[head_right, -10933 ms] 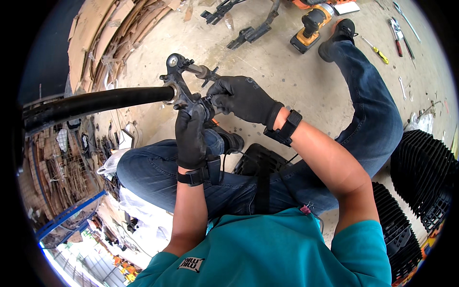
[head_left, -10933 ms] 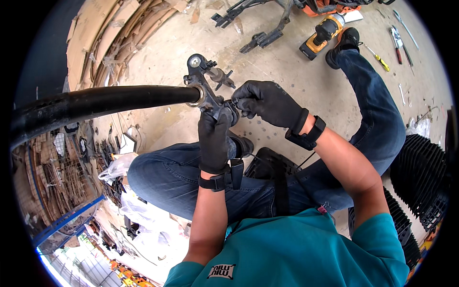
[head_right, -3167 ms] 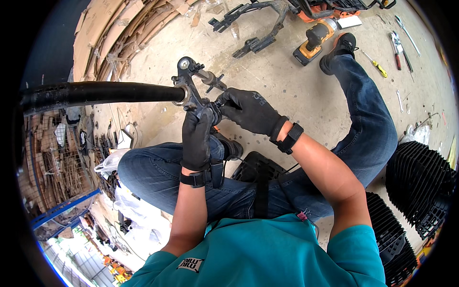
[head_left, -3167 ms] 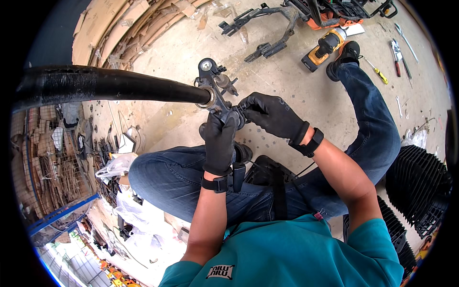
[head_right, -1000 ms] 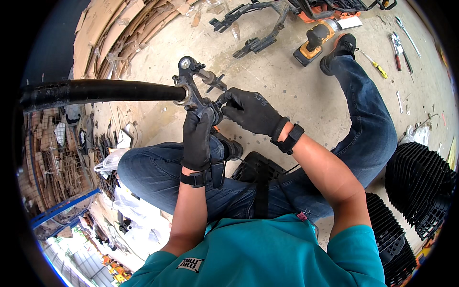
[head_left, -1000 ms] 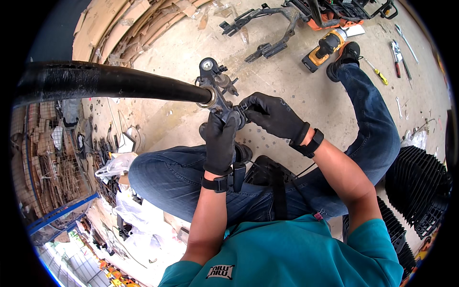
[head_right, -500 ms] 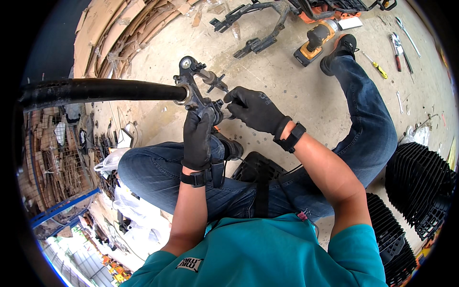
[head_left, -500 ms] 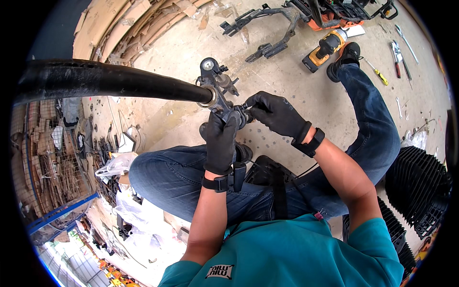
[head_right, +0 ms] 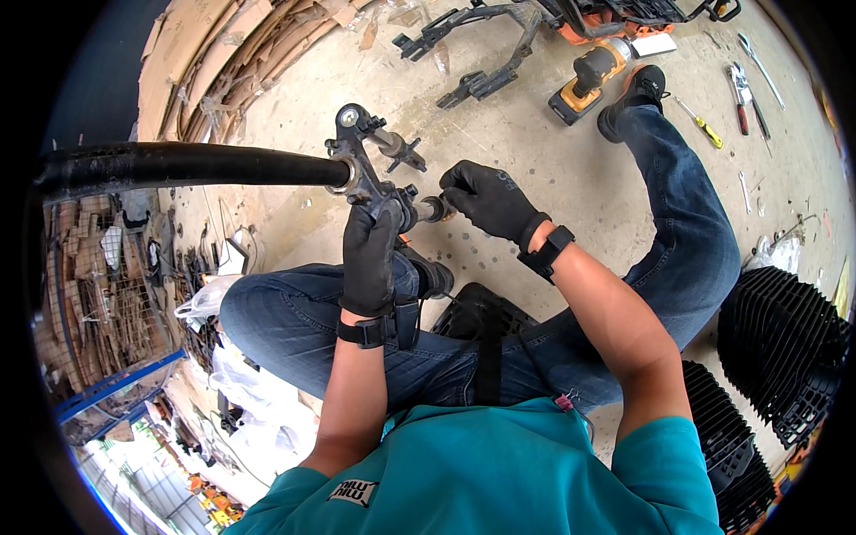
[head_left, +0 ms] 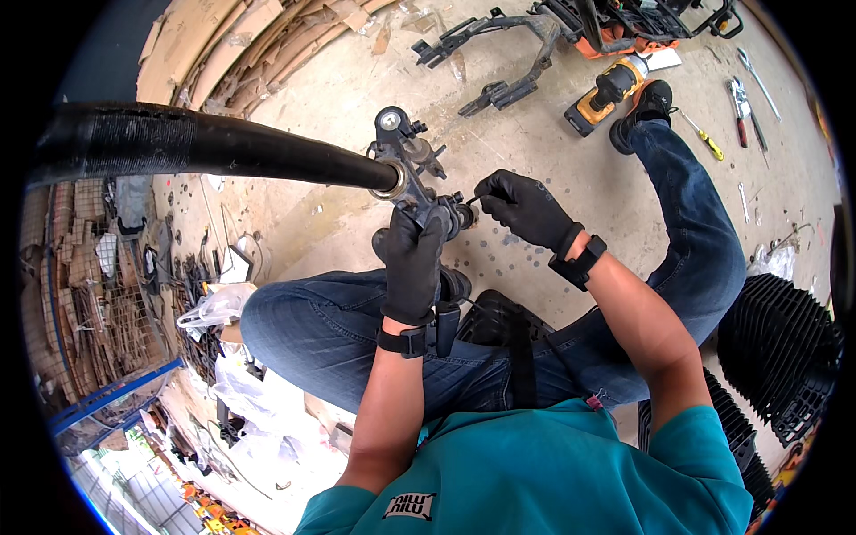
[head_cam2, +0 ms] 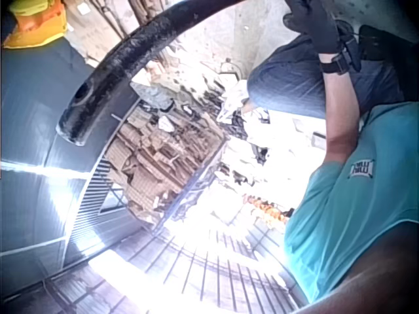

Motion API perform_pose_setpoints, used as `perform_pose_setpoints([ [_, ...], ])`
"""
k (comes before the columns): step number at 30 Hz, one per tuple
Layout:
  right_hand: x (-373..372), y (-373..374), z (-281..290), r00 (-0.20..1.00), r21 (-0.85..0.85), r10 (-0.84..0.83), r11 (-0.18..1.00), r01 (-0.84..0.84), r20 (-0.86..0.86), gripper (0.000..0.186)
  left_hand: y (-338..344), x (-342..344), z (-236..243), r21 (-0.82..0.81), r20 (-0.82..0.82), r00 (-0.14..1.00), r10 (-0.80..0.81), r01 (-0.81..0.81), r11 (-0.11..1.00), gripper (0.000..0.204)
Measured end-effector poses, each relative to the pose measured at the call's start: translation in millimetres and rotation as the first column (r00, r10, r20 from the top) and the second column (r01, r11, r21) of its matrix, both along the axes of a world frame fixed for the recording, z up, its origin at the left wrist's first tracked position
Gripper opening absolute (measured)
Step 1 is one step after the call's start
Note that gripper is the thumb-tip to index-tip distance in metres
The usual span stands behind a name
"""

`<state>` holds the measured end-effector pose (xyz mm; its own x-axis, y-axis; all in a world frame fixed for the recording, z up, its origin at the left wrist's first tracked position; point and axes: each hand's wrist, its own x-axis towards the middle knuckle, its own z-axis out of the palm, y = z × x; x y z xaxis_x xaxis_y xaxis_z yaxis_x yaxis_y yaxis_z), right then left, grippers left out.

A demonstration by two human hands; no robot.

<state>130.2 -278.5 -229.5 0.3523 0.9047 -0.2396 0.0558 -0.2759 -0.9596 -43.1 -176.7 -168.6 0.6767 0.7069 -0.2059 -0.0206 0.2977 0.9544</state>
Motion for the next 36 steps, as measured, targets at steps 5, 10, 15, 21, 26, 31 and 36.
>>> perform_pose_setpoints([
  [5, 0, 0, 1, 1.000, -0.016, -0.001, 1.000, 0.002, 0.011, 0.018, -3, 5, 7, -0.012, 0.009, 1.000, 0.027, -0.027, 1.000, 0.009],
  [10, 0, 0, 3, 1.000, -0.007, 0.004, 1.000, -0.004, -0.015, 0.018, -2, 4, 3, -0.012, 0.026, 1.000, 0.008, -0.007, 1.000, 0.014],
  [15, 0, 1, 13, 1.000, 0.037, -0.010, 0.999, 0.009, 0.021, 0.020, 1, -5, -8, -0.075, 0.047, 0.998, 0.039, -0.035, 0.997, 0.032],
  [21, -10, 5, 37, 0.993, 0.091, -0.107, 0.990, 0.111, -0.054, 0.028, 4, -8, -16, -0.046, 0.091, 0.995, 0.046, -0.042, 0.998, 0.037],
  [26, -27, 8, 64, 0.988, 0.224, -0.109, 0.966, 0.132, -0.112, 0.031, 3, -8, -7, -0.086, 0.078, 0.997, 0.017, -0.010, 0.996, 0.034],
  [31, -38, 8, 66, 0.997, 0.274, -0.037, 0.960, 0.055, -0.073, 0.037, 0, -7, 0, -0.077, 0.073, 0.997, 0.005, 0.001, 0.997, 0.032],
  [36, -38, 11, 62, 0.989, 0.295, -0.012, 0.954, 0.055, -0.145, 0.031, -1, -6, 5, -0.081, 0.102, 0.994, 0.040, -0.031, 0.996, 0.025],
])
